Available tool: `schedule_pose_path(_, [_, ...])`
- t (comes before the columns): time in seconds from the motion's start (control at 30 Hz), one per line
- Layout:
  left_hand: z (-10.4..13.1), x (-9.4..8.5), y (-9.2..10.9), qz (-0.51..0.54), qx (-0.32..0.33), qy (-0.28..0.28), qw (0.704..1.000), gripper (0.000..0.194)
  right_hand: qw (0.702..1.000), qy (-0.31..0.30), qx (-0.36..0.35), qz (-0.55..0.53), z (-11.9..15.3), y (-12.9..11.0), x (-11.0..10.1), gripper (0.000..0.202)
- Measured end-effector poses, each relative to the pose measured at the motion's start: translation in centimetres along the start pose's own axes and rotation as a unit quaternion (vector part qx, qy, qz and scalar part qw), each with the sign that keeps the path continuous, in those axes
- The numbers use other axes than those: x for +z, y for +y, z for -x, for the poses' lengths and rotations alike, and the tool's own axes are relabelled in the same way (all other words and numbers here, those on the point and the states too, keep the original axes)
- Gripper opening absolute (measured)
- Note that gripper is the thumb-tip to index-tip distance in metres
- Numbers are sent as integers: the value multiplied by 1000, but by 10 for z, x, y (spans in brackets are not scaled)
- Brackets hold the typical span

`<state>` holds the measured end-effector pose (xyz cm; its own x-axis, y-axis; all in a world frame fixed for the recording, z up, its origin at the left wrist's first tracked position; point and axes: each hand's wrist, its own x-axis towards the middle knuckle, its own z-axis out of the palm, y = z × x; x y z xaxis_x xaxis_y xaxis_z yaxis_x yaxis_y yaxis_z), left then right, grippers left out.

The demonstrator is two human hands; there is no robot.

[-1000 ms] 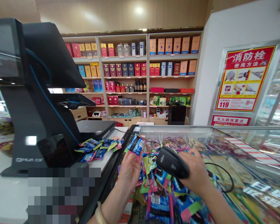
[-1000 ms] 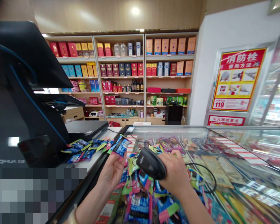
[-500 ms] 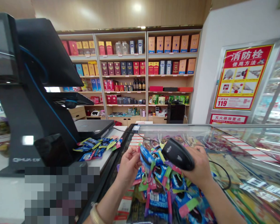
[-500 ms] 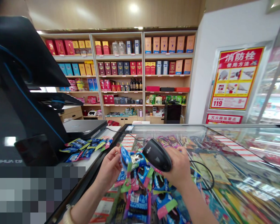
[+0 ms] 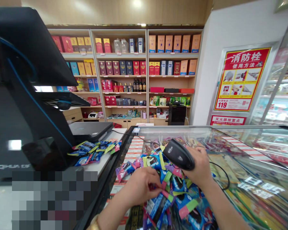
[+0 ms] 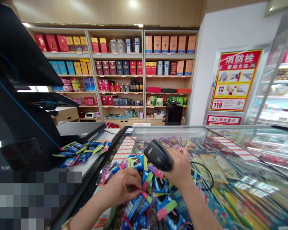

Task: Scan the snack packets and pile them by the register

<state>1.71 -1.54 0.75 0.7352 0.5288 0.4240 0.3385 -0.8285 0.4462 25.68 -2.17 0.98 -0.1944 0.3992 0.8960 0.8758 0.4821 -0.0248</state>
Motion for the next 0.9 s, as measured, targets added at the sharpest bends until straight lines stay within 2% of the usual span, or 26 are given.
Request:
schedule_pose_path(0.1, [1, 2, 1, -64, 5, -10, 998, 2, 1000, -6, 6, -1, 1, 1, 1, 10])
schedule_pose_path(0.2, [2, 5, 4, -74, 3, -19, 997, 10, 1000, -10, 4, -2, 3, 3, 3, 14])
schedule_pose_path(0.27, [2, 6, 4, -48, -2, 0, 999, 15, 1000, -5, -4, 2, 5, 6, 4, 16])
schedule_pose_path(0.33, [2, 5, 0, -13, -16, 66, 998, 11, 1000, 2, -14, 11, 7, 10, 5, 18])
schedule_pose_path(0.4, [2, 2, -11, 7, -50, 173, 984, 9, 999, 1, -32, 22, 9, 16, 6, 21])
schedule_pose_path(0.5, [6, -13, -39, -23, -137, 345, 928, 13, 998, -3, -61, 24, 12, 25, 8, 23])
schedule_pose_path(0.57, [11, -27, -61, -94, -218, 406, 883, 9, 997, -9, -75, 27, 14, 29, 10, 24])
schedule_pose_path(0.6, [14, -36, -72, -139, -267, 410, 861, 10, 996, -12, -79, 31, 15, 31, 11, 24])
schedule_pose_path(0.67, [19, -51, -92, -237, -382, 371, 813, 21, 996, -15, -79, 38, 17, 33, 14, 25])
schedule_pose_path(0.73, [24, -63, -108, -265, -434, 353, 785, 29, 996, -15, -77, 39, 18, 34, 16, 26])
schedule_pose_path(0.9, [30, -73, -135, -264, -494, 306, 770, 32, 996, -10, -81, 42, 17, 29, 17, 23])
